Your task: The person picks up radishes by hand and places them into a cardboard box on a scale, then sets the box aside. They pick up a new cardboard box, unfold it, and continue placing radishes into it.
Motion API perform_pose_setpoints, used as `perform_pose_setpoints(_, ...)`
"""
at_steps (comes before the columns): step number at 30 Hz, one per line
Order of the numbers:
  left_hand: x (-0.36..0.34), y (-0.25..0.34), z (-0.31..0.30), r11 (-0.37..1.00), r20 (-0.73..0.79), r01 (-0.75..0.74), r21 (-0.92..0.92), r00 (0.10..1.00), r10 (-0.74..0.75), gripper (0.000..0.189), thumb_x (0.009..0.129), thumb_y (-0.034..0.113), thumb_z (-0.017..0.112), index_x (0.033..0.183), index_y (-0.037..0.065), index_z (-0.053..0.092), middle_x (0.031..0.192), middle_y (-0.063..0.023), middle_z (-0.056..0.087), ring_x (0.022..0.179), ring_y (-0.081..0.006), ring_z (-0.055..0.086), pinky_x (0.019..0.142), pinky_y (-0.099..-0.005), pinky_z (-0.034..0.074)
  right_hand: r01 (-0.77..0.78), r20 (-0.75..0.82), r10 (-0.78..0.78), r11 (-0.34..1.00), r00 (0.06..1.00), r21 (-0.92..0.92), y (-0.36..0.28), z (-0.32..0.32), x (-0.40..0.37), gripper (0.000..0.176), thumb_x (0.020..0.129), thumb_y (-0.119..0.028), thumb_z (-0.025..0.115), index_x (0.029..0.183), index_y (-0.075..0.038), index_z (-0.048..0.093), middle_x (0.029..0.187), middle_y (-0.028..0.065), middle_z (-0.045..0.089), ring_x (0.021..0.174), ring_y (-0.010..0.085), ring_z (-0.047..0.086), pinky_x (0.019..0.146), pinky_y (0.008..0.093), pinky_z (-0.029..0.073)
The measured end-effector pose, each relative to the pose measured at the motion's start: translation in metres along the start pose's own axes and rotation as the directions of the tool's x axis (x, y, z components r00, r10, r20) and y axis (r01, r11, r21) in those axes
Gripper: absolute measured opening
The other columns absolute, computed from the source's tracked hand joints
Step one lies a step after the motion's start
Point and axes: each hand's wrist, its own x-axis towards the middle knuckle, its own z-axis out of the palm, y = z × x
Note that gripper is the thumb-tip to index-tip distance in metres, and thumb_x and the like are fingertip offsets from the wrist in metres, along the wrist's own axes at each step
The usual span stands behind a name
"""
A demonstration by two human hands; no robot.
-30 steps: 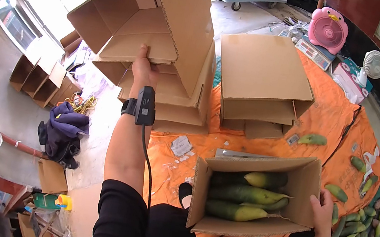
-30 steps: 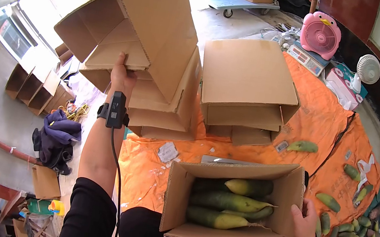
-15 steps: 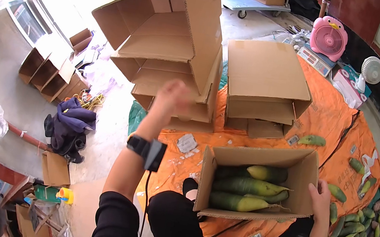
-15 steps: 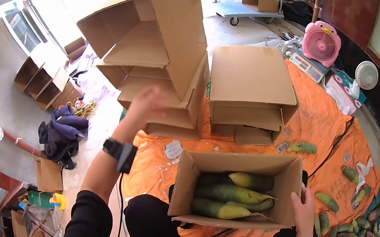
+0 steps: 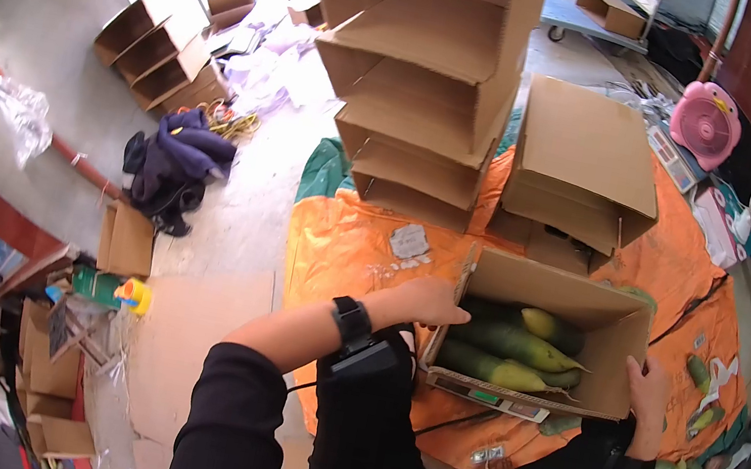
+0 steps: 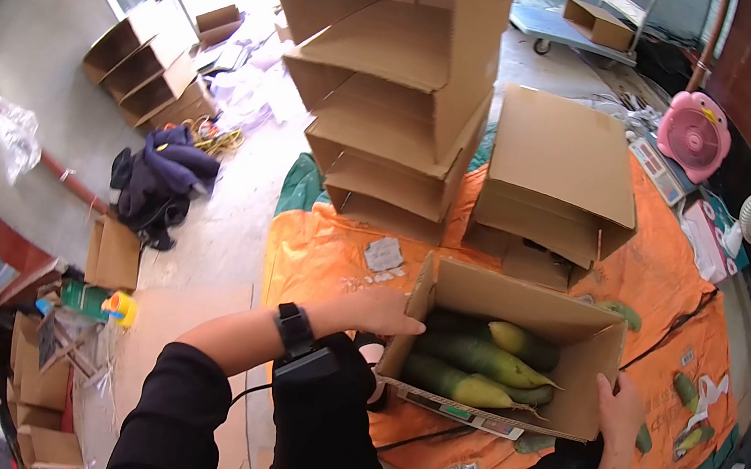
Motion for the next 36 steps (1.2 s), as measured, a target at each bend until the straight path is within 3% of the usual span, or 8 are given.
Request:
perform_pose_setpoints(9, 0.023, -0.023, 0.018, 0.998, 0.017, -0.009, -0.054, 1.0, 0.01, 0.027, 0.076, 0.012, 0.049, 0.08, -0.006, 0.069, 0.075, -0.0168, 0.069, 0.06, -0.0252, 0.068, 0.055, -0.0378, 0.055, 0.154, 0.085, -0.142, 0.975, 0.986, -0.163, -0.012, 0.0, 0.038, 0.035, 0.076, -0.029, 0.057, 0.079, 0.005, 0.064, 0.068, 0.0258, 0.06, 0.068, 0.0392, 0.063, 0.062, 0.0437, 0.047)
perform_pose_setpoints(14, 0.052, -0.063, -0.002, 0.98, 0.024, -0.182, 0.08, 0.983, 0.181, 0.027, 0.076, 0.013, 0.048, 0.072, -0.005, 0.068, 0.07, -0.0195, 0.067, 0.058, -0.0258, 0.068, 0.054, -0.0358, 0.054, 0.16, 0.097, -0.15, 0.983, 0.984, -0.095, -0.041, -0.011, 0.049, 0.034, 0.074, -0.027, 0.056, 0.07, 0.006, 0.062, 0.06, 0.0246, 0.057, 0.061, 0.0381, 0.063, 0.058, 0.0427, 0.047)
perform_pose_setpoints(18, 0.022, -0.085, -0.039, 0.998, -0.168, -0.064, -0.027, 0.984, 0.058, 0.028, 0.077, 0.015, 0.048, 0.074, -0.004, 0.069, 0.074, -0.0203, 0.068, 0.066, -0.028, 0.069, 0.06, -0.0376, 0.055, 0.23, 0.043, -0.226, 0.964, 0.973, -0.133, -0.092, -0.015, 0.051, 0.034, 0.073, -0.026, 0.056, 0.066, 0.007, 0.061, 0.056, 0.0225, 0.055, 0.055, 0.0337, 0.061, 0.055, 0.0423, 0.045)
perform_pose_setpoints(21, 0.006, -0.128, -0.061, 0.768, -0.286, -0.181, 0.614, 0.857, 0.43, 0.026, 0.081, 0.022, 0.051, 0.081, 0.007, 0.072, 0.083, -0.0151, 0.069, 0.082, -0.0326, 0.066, 0.073, -0.0428, 0.054, 0.264, 0.038, -0.262, 0.962, 0.964, -0.066, -0.136, -0.009, 0.047, 0.033, 0.073, -0.026, 0.056, 0.067, 0.007, 0.061, 0.055, 0.0218, 0.055, 0.054, 0.0316, 0.06, 0.054, 0.0422, 0.044)
perform_pose_setpoints(25, -0.068, -0.155, -0.093, 0.99, -0.6, 0.118, -0.071, 0.788, -0.137, 0.037, 0.076, 0.035, 0.067, 0.089, 0.001, 0.07, 0.087, -0.0221, 0.067, 0.082, -0.0329, 0.066, 0.075, -0.0412, 0.052, 0.457, -0.048, -0.455, 0.887, 0.889, 0.059, -0.213, 0.006, 0.02, 0.033, 0.073, -0.027, 0.056, 0.07, 0.006, 0.06, 0.058, 0.0216, 0.055, 0.056, 0.031, 0.059, 0.056, 0.0411, 0.044)
perform_pose_setpoints(27, -0.097, -0.194, -0.103, 0.913, -0.59, 0.048, 0.406, 0.776, 0.222, 0.029, 0.081, 0.03, 0.059, 0.085, 0.003, 0.071, 0.078, -0.0165, 0.065, 0.077, -0.0301, 0.065, 0.073, -0.038, 0.052, 0.482, -0.014, -0.482, 0.873, 0.876, 0.078, -0.244, 0.017, 0.021, 0.033, 0.073, -0.027, 0.056, 0.071, 0.006, 0.06, 0.06, 0.0216, 0.056, 0.057, 0.0313, 0.059, 0.057, 0.0409, 0.044)
perform_pose_setpoints(29, -0.137, -0.21, -0.107, 0.981, -0.731, 0.149, -0.126, 0.654, -0.193, 0.031, 0.075, 0.032, 0.061, 0.08, 0.002, 0.068, 0.083, -0.0222, 0.066, 0.083, -0.0374, 0.065, 0.075, -0.0426, 0.052, 0.506, 0.033, -0.511, 0.857, 0.859, 0.1, -0.276, 0.031, 0.015, 0.033, 0.073, -0.028, 0.056, 0.071, 0.005, 0.061, 0.061, 0.0215, 0.057, 0.058, 0.0317, 0.06, 0.058, 0.0408, 0.044)
perform_pose_setpoints(36, -0.268, -0.279, -0.055, 0.932, -0.801, 0.272, -0.24, 0.487, -0.348, 0.035, 0.075, 0.03, 0.061, 0.072, -0.005, 0.064, 0.081, -0.0271, 0.062, 0.08, -0.0405, 0.063, 0.073, -0.0448, 0.05, 0.646, 0.145, -0.678, 0.732, 0.72, 0.214, -0.349, 0.113, -0.048, 0.033, 0.073, -0.03, 0.057, 0.073, 0.002, 0.064, 0.071, 0.0244, 0.06, 0.069, 0.0398, 0.061, 0.063, 0.0446, 0.048)
